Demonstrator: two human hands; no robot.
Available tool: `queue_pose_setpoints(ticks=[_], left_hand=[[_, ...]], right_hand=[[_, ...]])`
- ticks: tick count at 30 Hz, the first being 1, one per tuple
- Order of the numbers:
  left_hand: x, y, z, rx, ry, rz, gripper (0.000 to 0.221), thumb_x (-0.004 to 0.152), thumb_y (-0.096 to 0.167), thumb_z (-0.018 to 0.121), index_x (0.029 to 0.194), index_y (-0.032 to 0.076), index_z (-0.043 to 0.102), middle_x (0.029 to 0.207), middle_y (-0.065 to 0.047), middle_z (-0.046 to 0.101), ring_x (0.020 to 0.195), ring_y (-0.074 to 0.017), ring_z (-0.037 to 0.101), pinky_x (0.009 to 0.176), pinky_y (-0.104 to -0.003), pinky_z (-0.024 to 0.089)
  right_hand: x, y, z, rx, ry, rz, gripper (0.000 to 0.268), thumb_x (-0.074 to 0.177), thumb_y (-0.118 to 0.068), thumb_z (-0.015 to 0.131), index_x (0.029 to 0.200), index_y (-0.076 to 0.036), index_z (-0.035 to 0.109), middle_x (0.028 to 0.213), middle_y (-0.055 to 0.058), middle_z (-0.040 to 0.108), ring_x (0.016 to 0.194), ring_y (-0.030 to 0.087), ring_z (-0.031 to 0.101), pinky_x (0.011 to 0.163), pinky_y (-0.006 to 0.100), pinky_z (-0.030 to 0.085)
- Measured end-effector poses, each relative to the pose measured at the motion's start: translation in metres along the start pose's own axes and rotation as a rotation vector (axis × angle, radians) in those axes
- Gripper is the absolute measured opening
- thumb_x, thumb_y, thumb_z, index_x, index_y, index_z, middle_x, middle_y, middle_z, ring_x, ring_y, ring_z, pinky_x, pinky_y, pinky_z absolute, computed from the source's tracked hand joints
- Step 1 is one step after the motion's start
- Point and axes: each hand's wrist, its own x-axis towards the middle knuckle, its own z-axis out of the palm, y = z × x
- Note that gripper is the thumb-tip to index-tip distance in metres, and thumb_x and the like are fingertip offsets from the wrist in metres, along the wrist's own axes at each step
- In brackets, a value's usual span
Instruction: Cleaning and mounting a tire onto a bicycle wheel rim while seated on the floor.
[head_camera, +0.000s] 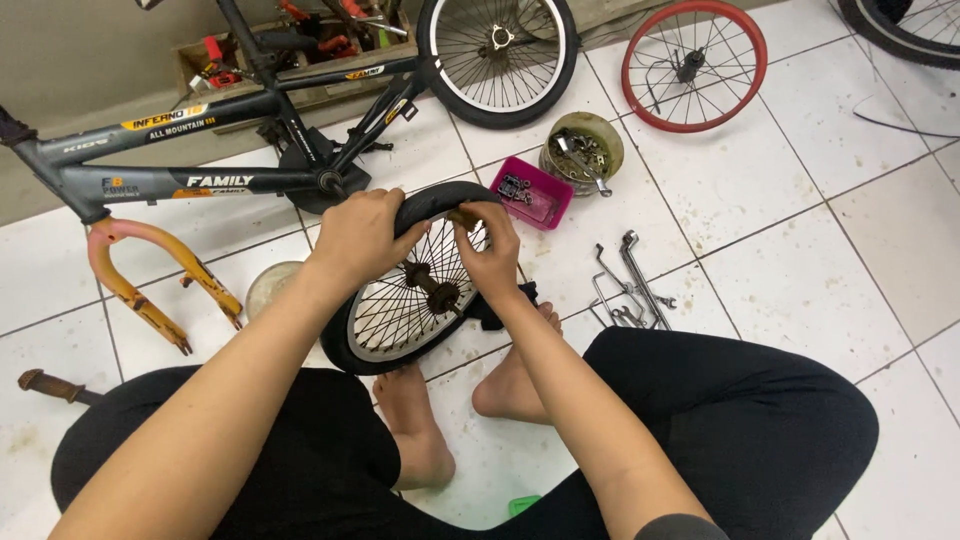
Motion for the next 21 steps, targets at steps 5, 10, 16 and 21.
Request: queue_pose_setpoints(ticks=[5, 10, 16, 21], left_hand=[[-0.002, -0.002, 0.020, -0.155, 0.070, -0.072, 0.050, 0.094, 0.054, 0.066, 0.116, 0.009, 0.068, 0.095, -0.011, 0.071, 0.092, -0.0316, 0.073, 0.071, -0.044, 0.060], [-0.005, 0.002, 0.012, -0.235, 0.120, -0.069, 0.043, 0.091, 0.041, 0.075, 0.110, 0.002, 0.072, 0.090, -0.015, 0.072, 0.086, -0.0374, 0.073, 0.068, -0.045, 0.058], [0.000, 0.022, 0.001, -0.307, 0.173, -0.026, 0.040, 0.087, 0.034, 0.081, 0.107, 0.000, 0.075, 0.087, -0.016, 0.073, 0.082, -0.0371, 0.074, 0.064, -0.043, 0.058], [0.012, 0.026, 0.007, -0.258, 0.236, 0.031, 0.043, 0.083, 0.037, 0.085, 0.110, 0.004, 0.077, 0.093, -0.010, 0.072, 0.085, -0.0322, 0.072, 0.068, -0.039, 0.056]], right_hand=[[0.001, 0.027, -0.021, -0.192, 0.033, -0.108, 0.022, 0.087, 0.003, 0.080, 0.100, -0.014, 0.078, 0.097, 0.000, 0.073, 0.084, 0.019, 0.071, 0.074, 0.031, 0.053], [-0.030, 0.072, -0.051, -0.440, -0.001, -0.079, 0.021, 0.082, 0.006, 0.078, 0.094, -0.011, 0.077, 0.100, 0.006, 0.068, 0.086, 0.025, 0.068, 0.075, 0.038, 0.051], [-0.036, 0.095, -0.053, -0.378, 0.018, 0.050, 0.019, 0.088, 0.004, 0.074, 0.098, -0.012, 0.076, 0.096, 0.002, 0.068, 0.082, 0.020, 0.068, 0.076, 0.034, 0.053], [-0.011, 0.078, -0.044, -0.281, 0.152, 0.033, 0.027, 0.092, 0.006, 0.072, 0.109, -0.014, 0.075, 0.102, -0.001, 0.069, 0.084, 0.016, 0.068, 0.079, 0.029, 0.053]])
